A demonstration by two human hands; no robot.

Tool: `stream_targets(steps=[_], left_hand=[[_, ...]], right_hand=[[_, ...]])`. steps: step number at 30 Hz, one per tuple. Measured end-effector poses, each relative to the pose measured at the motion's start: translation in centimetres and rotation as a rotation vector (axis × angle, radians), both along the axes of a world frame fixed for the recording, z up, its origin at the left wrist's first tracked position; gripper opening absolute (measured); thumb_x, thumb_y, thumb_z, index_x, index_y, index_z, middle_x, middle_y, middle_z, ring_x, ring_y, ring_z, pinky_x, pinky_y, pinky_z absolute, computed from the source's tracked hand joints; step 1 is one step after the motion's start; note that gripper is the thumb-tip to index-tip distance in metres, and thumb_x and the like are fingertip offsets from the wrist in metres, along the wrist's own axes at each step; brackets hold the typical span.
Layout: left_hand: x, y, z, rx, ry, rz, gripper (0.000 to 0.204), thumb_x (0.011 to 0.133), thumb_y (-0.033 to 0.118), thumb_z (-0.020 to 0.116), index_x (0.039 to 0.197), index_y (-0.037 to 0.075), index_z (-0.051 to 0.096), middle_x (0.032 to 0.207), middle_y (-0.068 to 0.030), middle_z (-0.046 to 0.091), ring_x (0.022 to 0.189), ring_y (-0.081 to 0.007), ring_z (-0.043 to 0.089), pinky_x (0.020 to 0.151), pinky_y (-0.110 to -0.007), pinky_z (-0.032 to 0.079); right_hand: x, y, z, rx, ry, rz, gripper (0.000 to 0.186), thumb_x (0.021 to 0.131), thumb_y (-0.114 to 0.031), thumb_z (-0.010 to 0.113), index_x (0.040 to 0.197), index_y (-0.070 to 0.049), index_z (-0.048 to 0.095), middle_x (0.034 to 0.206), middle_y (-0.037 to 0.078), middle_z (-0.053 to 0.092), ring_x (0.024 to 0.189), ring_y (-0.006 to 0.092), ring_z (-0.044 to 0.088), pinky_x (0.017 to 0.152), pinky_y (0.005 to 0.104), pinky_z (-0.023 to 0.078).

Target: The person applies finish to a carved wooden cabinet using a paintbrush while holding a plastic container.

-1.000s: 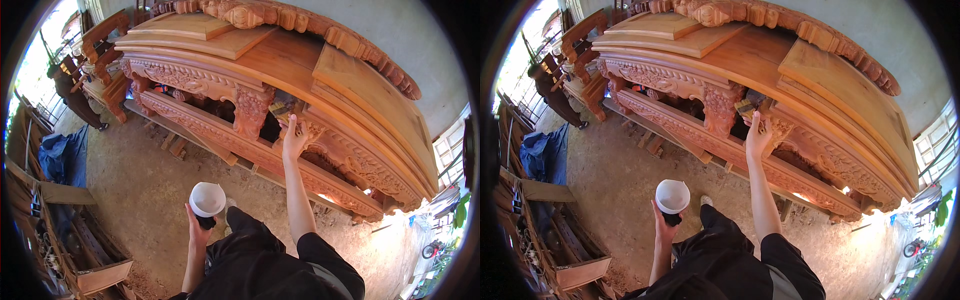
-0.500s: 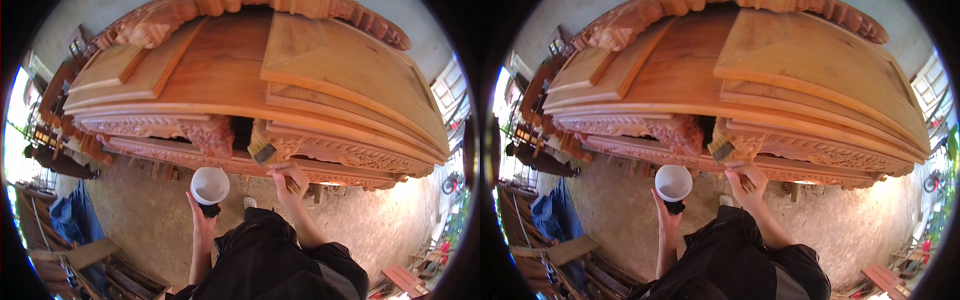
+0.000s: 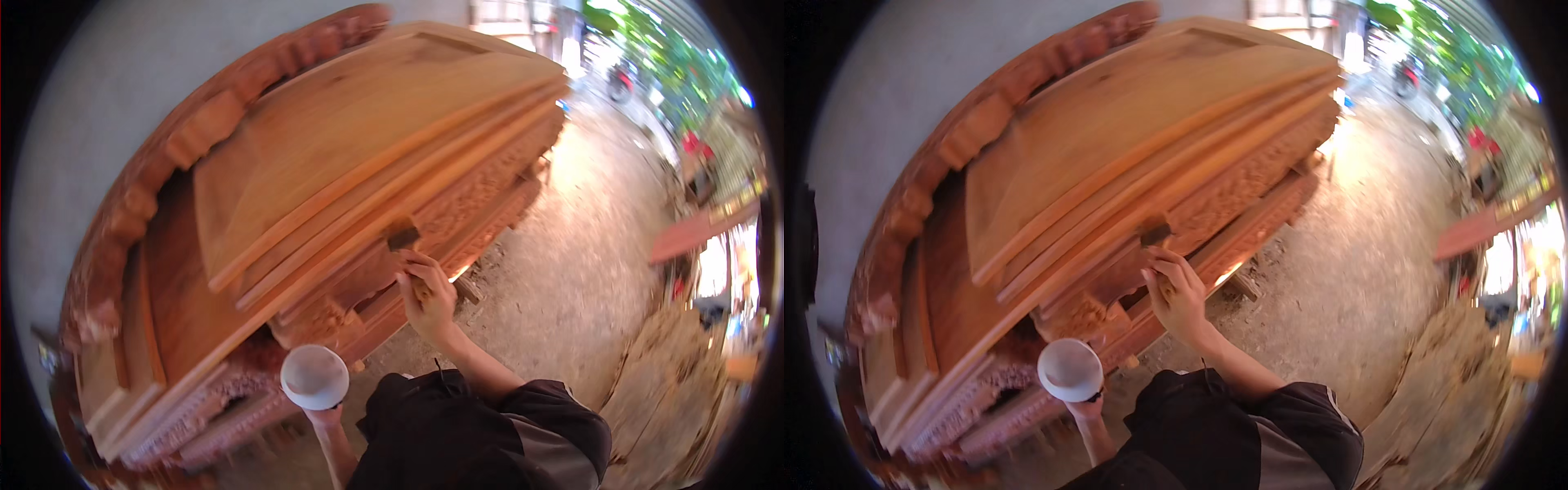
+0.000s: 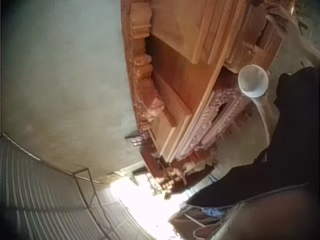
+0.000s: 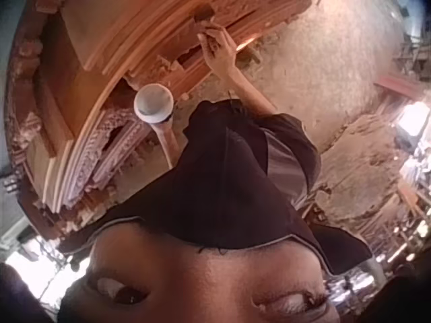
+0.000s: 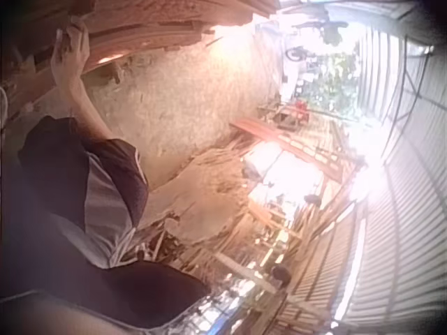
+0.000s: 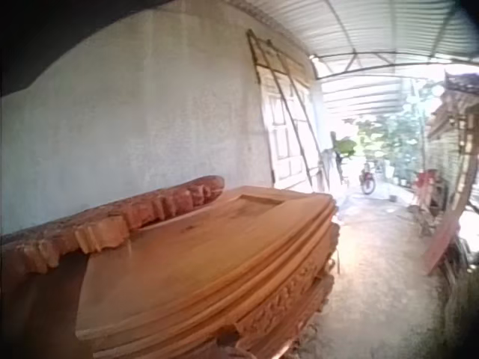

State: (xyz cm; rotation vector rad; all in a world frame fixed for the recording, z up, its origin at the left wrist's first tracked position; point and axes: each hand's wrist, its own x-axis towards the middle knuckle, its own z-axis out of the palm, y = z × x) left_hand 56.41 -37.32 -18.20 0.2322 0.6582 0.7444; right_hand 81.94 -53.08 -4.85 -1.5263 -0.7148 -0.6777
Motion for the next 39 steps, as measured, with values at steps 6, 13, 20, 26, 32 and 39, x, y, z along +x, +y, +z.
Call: stream_targets(steps=[6, 13, 20, 26, 32, 39], left_hand=[[4.9, -0.3, -1.6, 0.238, -0.230, -0.610, 0.065, 0.095, 0.061, 0.053, 0.139, 0.014, 0.051, 0.133, -0.0112, 0.059, 0.118, -0.0320, 0.058, 0.069, -0.039, 0.051], [9.1, -2.7, 2.2, 0.111, -0.327, -0.765, 0.075, 0.089, 0.068, 0.061, 0.142, 0.016, 0.049, 0.141, -0.0139, 0.053, 0.120, -0.0291, 0.056, 0.068, -0.036, 0.049], [6.9, -2.9, 3.5, 0.153, -0.311, -0.756, 0.075, 0.088, 0.071, 0.058, 0.139, 0.016, 0.051, 0.132, -0.0111, 0.061, 0.112, -0.0287, 0.061, 0.066, -0.035, 0.048], [2.4, -1.6, 3.4, 0.095, -0.296, -0.653, 0.078, 0.090, 0.073, 0.053, 0.142, 0.015, 0.049, 0.133, -0.0138, 0.061, 0.113, -0.0384, 0.061, 0.065, -0.035, 0.049], [-2.3, 0.0, 2.3, -0.032, -0.264, -0.516, 0.080, 0.092, 0.075, 0.046, 0.146, 0.017, 0.044, 0.136, -0.0153, 0.059, 0.116, -0.0463, 0.059, 0.066, -0.036, 0.050], [-5.3, 0.3, 3.1, 0.045, -0.299, -0.560, 0.076, 0.095, 0.074, 0.039, 0.147, 0.019, 0.043, 0.138, -0.0133, 0.058, 0.115, -0.0432, 0.061, 0.065, -0.034, 0.050]], right_hand=[[-0.3, -1.4, -0.1, 0.024, 0.132, 0.302, 0.012, 0.093, 0.002, 0.067, 0.103, 0.004, 0.060, 0.119, 0.017, 0.068, 0.099, 0.0209, 0.070, 0.079, 0.0279, 0.056], [2.6, -3.4, -0.7, 0.360, 0.402, 0.030, 0.016, 0.100, -0.005, 0.060, 0.113, 0.004, 0.057, 0.130, 0.018, 0.065, 0.101, 0.0129, 0.066, 0.082, 0.0280, 0.054], [-1.2, -1.7, -1.5, 0.265, 0.394, 0.490, 0.017, 0.100, -0.005, 0.060, 0.115, 0.003, 0.058, 0.134, 0.018, 0.063, 0.105, 0.0161, 0.066, 0.085, 0.0300, 0.055], [2.6, -2.8, -2.5, 0.393, 0.466, 0.276, 0.016, 0.099, -0.006, 0.062, 0.113, 0.001, 0.064, 0.117, 0.008, 0.068, 0.109, 0.0146, 0.063, 0.094, 0.0284, 0.050], [3.4, -2.2, -2.1, 0.532, 0.443, 0.226, 0.015, 0.101, -0.006, 0.060, 0.113, 0.003, 0.061, 0.125, 0.013, 0.066, 0.107, 0.0183, 0.067, 0.095, 0.0307, 0.054], [-3.9, 2.3, -1.8, 0.323, 0.473, 0.501, 0.014, 0.101, -0.007, 0.059, 0.113, 0.002, 0.059, 0.134, 0.016, 0.063, 0.113, 0.0184, 0.064, 0.095, 0.0289, 0.050]])
